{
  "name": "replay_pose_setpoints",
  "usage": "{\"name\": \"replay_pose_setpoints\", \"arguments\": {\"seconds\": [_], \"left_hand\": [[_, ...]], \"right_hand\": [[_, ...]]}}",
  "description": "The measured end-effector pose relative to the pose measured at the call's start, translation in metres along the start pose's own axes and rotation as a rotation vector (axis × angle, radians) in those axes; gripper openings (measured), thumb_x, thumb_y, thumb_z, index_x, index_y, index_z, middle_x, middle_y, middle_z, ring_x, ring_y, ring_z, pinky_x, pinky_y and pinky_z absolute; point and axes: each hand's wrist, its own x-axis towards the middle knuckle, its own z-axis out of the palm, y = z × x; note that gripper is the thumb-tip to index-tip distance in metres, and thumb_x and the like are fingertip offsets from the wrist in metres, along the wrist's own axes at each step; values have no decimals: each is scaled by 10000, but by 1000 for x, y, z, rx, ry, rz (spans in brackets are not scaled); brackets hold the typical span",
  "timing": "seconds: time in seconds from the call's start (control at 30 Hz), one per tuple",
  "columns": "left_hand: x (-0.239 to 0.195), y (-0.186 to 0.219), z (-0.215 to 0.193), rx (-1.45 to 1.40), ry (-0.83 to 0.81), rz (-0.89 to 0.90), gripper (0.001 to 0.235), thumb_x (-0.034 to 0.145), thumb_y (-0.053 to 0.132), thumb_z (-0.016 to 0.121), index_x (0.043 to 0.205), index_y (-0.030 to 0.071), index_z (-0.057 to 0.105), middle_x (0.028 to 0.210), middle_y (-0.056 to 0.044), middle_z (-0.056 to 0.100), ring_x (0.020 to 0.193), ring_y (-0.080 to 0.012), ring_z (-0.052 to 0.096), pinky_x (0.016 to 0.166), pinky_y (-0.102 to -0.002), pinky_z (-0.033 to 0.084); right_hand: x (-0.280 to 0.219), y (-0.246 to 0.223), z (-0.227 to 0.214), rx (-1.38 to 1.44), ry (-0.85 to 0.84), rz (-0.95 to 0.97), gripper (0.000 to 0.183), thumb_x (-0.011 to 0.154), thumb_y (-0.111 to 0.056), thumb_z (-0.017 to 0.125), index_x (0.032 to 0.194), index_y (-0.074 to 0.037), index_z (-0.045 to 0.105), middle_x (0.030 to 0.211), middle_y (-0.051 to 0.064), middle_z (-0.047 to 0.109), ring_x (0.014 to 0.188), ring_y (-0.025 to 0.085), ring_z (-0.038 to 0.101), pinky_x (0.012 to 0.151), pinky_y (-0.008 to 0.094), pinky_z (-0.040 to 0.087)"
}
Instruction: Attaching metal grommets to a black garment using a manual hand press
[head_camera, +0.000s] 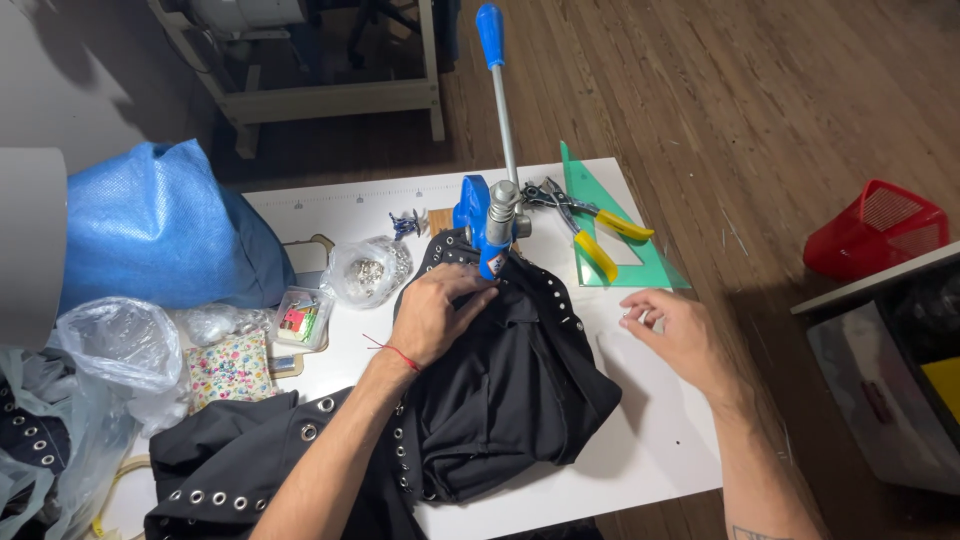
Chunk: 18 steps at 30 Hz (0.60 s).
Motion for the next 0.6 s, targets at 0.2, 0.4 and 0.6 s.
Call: {"name": "replay_pose_setpoints", "arguments": {"seconds": [0.2, 0.4, 0.6], "left_hand": [[2, 1, -4, -72, -1, -96, 89, 1058, 250, 884, 1093, 178, 923, 1129, -64, 899, 1144, -322, 849, 974, -435, 664], [21, 2, -19, -181, -14, -445, 228, 924, 348, 1005, 1090, 206, 941, 1146, -73, 889, 1127, -350, 830, 1001, -465, 651], [28, -4, -14, -133, -61, -338, 176, 928, 324, 977, 1035, 196, 921, 1192, -50, 813, 1187, -376, 760, 1066, -506, 623]], "right_hand": [[-9, 29, 9, -53, 5, 39, 242, 974, -208, 897, 1212, -250, 893, 1062, -13, 897, 908, 184, 843, 820, 350, 650], [-14, 23, 9, -169, -47, 39, 265, 1000, -291, 879, 1264, -298, 872, 1134, -45, 858, 965, 198, 838, 863, 401, 679], [-22, 16, 16, -260, -81, 40, 245, 1018, -328, 857, 1258, -286, 877, 1200, -27, 852, 1052, 260, 855, 911, 445, 703]]}}
